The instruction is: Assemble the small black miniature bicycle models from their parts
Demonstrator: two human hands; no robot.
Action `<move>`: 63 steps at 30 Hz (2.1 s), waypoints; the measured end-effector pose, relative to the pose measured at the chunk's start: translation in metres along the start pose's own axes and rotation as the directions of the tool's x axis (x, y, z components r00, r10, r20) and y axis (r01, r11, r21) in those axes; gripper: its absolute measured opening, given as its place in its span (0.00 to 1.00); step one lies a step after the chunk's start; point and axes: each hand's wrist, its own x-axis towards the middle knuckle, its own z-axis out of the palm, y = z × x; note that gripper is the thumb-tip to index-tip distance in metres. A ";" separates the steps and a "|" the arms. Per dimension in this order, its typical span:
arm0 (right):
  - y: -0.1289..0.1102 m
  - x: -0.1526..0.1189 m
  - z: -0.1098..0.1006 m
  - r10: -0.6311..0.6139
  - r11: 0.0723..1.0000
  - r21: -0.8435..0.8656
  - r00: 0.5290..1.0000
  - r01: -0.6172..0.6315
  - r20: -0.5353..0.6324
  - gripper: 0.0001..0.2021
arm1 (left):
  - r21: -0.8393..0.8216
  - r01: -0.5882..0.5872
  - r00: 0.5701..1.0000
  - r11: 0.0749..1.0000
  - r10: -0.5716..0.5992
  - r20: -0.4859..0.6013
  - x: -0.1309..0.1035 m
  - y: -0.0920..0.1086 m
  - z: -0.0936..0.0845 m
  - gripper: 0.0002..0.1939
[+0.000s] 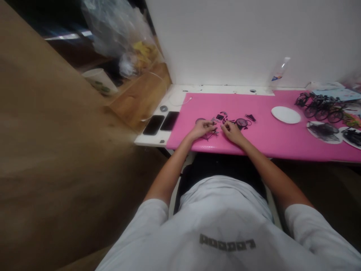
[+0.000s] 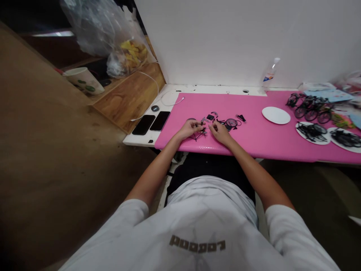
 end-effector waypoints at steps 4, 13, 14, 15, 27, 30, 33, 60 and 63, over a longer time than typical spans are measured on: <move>-0.002 0.000 -0.001 0.004 1.000 -0.004 1.000 -0.004 0.003 0.23 | -0.002 0.005 1.000 1.000 -0.005 -0.012 -0.002 0.004 0.003 0.22; -0.002 -0.001 -0.002 0.010 1.000 -0.021 1.000 -0.010 0.004 0.22 | 0.001 0.002 1.000 1.000 -0.002 -0.010 -0.004 0.007 0.004 0.24; -0.001 -0.001 -0.002 0.011 1.000 -0.025 1.000 -0.011 0.006 0.22 | -0.001 0.007 1.000 1.000 -0.007 -0.014 -0.004 0.007 0.004 0.24; -0.001 -0.001 -0.002 0.012 1.000 -0.027 1.000 -0.012 0.009 0.22 | -0.005 0.011 1.000 1.000 -0.011 -0.019 -0.004 0.007 0.005 0.24; -0.003 -0.001 -0.003 0.011 0.999 -0.032 1.000 -0.011 0.015 0.21 | -0.005 -0.006 0.999 1.000 0.006 -0.032 -0.001 0.003 0.003 0.26; -0.002 -0.001 -0.002 0.009 0.999 -0.033 1.000 -0.009 0.019 0.22 | -0.008 -0.007 1.000 1.000 0.006 -0.025 0.000 0.001 0.001 0.26; 0.000 -0.001 -0.002 0.006 0.999 -0.039 1.000 -0.005 0.018 0.22 | 0.009 -0.002 1.000 1.000 0.002 -0.027 0.000 0.000 0.000 0.25; -0.005 -0.001 -0.005 0.008 1.000 -0.025 0.999 -0.007 0.035 0.24 | -0.005 -0.005 1.000 1.000 0.005 -0.028 -0.002 0.003 0.001 0.27; -0.006 -0.001 -0.005 0.006 1.000 -0.025 0.999 -0.005 0.032 0.24 | -0.005 -0.014 1.000 1.000 0.014 -0.021 -0.001 0.000 -0.001 0.27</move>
